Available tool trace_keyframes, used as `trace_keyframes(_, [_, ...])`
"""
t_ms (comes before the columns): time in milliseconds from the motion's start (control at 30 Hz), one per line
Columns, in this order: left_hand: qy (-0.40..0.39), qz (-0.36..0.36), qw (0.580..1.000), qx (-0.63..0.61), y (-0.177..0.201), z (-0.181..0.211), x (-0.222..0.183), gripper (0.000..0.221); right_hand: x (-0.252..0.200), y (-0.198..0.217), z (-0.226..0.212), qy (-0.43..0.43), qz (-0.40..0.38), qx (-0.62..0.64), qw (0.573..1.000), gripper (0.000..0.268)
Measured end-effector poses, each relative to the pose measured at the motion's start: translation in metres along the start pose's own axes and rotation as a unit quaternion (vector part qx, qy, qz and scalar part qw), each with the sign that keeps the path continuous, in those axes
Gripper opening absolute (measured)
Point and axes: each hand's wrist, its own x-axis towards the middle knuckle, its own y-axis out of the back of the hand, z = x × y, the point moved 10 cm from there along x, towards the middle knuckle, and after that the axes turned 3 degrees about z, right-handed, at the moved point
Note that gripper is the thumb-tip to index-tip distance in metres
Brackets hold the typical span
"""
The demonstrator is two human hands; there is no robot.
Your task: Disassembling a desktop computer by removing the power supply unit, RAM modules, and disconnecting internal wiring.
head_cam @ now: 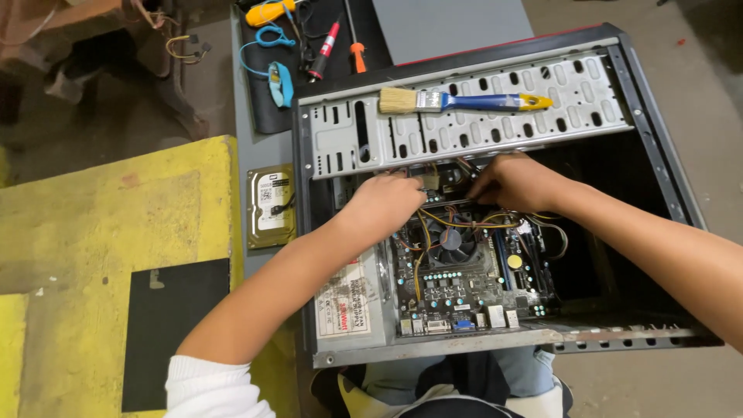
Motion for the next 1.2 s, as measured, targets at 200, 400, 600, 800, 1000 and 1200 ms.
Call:
trace_keyframes(200, [-0.005, -0.021, 1.0, -0.006, 0.002, 0.0, 0.001, 0.02, 0.0, -0.002, 0.003, -0.023, -0.012, -0.019, 0.999, 0.019])
trace_keyframes(400, [-0.009, -0.048, 0.999, -0.016, 0.006, 0.001, 0.002, 0.02, -0.007, 0.008, -0.002, -0.067, -0.021, -0.028, 0.997, 0.018])
trace_keyframes(600, [-0.013, -0.05, 0.999, 0.002, 0.001, 0.001, 0.0, 0.017, -0.009, 0.011, -0.003, -0.09, -0.025, -0.041, 0.995, 0.017])
trace_keyframes(800, [-0.014, -0.062, 0.998, 0.004, 0.003, 0.002, 0.001, 0.015, -0.013, 0.011, -0.007, -0.098, -0.043, -0.052, 0.993, 0.019])
trace_keyframes(1000, [-0.02, -0.057, 0.998, 0.017, 0.001, 0.004, 0.003, 0.015, -0.014, 0.007, -0.008, -0.093, -0.051, -0.063, 0.992, 0.019])
trace_keyframes(1200, [0.008, -0.137, 0.99, -0.014, -0.006, 0.002, 0.01, 0.009, -0.017, 0.013, -0.02, -0.086, -0.047, -0.048, 0.994, 0.025])
